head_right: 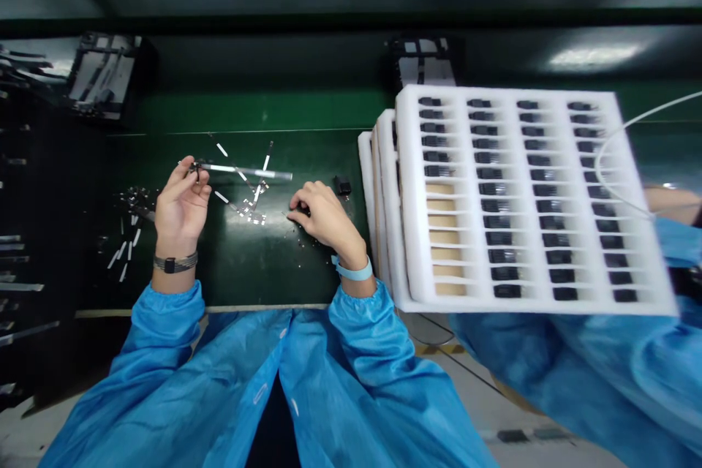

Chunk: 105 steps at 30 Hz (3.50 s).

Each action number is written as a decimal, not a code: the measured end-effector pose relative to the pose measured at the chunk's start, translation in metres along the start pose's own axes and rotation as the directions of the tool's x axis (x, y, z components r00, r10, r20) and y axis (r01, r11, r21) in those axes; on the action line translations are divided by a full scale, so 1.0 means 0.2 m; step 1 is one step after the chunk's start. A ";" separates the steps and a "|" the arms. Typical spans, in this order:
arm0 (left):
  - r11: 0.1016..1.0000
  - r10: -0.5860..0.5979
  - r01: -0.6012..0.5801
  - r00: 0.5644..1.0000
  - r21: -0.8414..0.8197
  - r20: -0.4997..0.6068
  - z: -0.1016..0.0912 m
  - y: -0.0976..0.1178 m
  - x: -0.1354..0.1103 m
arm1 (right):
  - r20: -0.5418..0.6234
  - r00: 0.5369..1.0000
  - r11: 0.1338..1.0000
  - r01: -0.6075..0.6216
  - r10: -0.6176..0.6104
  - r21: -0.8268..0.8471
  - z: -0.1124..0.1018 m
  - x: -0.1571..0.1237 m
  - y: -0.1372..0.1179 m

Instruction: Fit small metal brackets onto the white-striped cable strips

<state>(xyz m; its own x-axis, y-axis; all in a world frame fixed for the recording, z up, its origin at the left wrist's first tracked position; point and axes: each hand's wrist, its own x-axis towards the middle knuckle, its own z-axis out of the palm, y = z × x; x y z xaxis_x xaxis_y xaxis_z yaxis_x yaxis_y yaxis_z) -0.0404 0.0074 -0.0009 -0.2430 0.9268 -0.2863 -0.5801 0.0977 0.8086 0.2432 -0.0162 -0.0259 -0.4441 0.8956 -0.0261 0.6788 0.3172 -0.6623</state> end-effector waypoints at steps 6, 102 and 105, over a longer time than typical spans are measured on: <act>0.997 -0.017 0.012 0.998 0.077 0.058 -0.01 -0.04 -0.01 | -0.014 0.998 0.997 -0.069 0.069 -0.020 0.12 0.05 -0.05; 0.919 -0.124 0.017 0.961 0.394 0.247 0.13 -0.30 -0.19 | -0.016 0.979 0.595 -0.109 0.202 0.796 0.11 0.03 -0.12; 0.920 -0.118 0.012 0.962 0.391 0.248 0.14 -0.31 -0.19 | -0.036 0.981 0.593 -0.086 0.191 0.801 0.11 0.03 -0.13</act>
<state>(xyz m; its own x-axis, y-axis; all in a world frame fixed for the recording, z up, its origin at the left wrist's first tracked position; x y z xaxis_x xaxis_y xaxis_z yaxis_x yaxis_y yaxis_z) 0.0263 -0.0242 -0.0265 0.0275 0.9695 -0.2434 -0.2330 0.2430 0.9416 0.2102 -0.0248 -0.0257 -0.2847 0.9504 -0.1255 -0.0275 -0.1390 -0.9899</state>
